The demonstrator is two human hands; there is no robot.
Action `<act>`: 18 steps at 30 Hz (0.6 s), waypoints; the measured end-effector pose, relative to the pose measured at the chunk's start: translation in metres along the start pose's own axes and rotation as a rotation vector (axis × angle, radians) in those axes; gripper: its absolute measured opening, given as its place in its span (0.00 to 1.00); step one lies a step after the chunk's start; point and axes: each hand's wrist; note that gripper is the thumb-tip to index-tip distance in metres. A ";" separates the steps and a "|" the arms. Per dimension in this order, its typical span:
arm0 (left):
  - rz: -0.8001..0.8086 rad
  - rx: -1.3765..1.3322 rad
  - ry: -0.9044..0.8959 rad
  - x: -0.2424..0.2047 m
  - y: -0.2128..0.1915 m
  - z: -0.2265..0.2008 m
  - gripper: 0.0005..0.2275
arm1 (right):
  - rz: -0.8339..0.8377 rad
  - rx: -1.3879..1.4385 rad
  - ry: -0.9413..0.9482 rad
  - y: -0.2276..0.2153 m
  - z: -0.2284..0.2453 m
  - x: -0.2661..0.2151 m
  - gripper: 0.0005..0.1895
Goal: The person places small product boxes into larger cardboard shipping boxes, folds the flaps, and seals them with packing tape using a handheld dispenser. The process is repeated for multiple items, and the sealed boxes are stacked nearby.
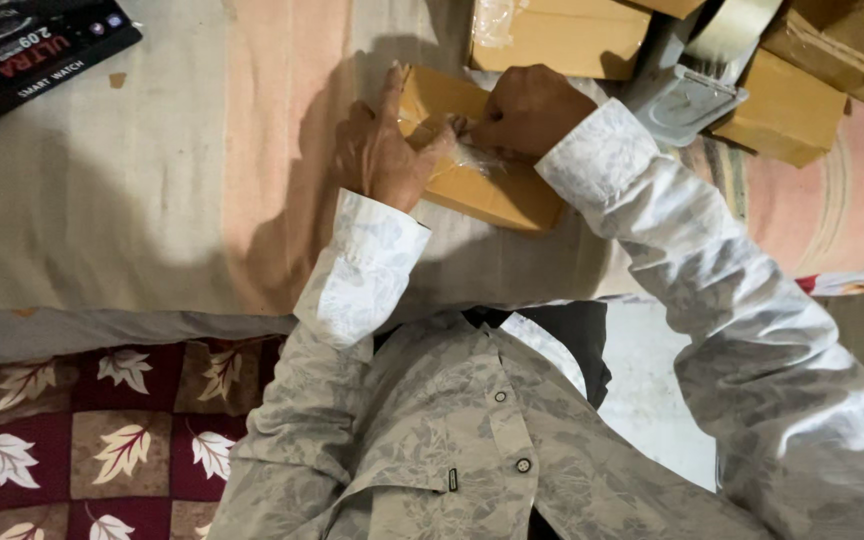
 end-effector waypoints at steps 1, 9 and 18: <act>-0.034 -0.047 0.055 0.000 0.001 0.000 0.40 | 0.032 -0.003 0.052 -0.001 0.000 0.000 0.21; 0.044 0.074 0.024 0.005 -0.003 -0.002 0.41 | 0.197 -0.209 0.227 -0.008 -0.030 -0.037 0.28; 0.041 -0.123 0.082 0.006 0.011 0.021 0.41 | -0.169 -0.325 0.147 0.012 0.030 -0.068 0.34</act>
Point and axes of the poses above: each hand's wrist, its own x-axis towards the middle knuckle, its own y-axis out of the palm, z = x × y, and after that the axes turned 10 degrees about -x, right-handed
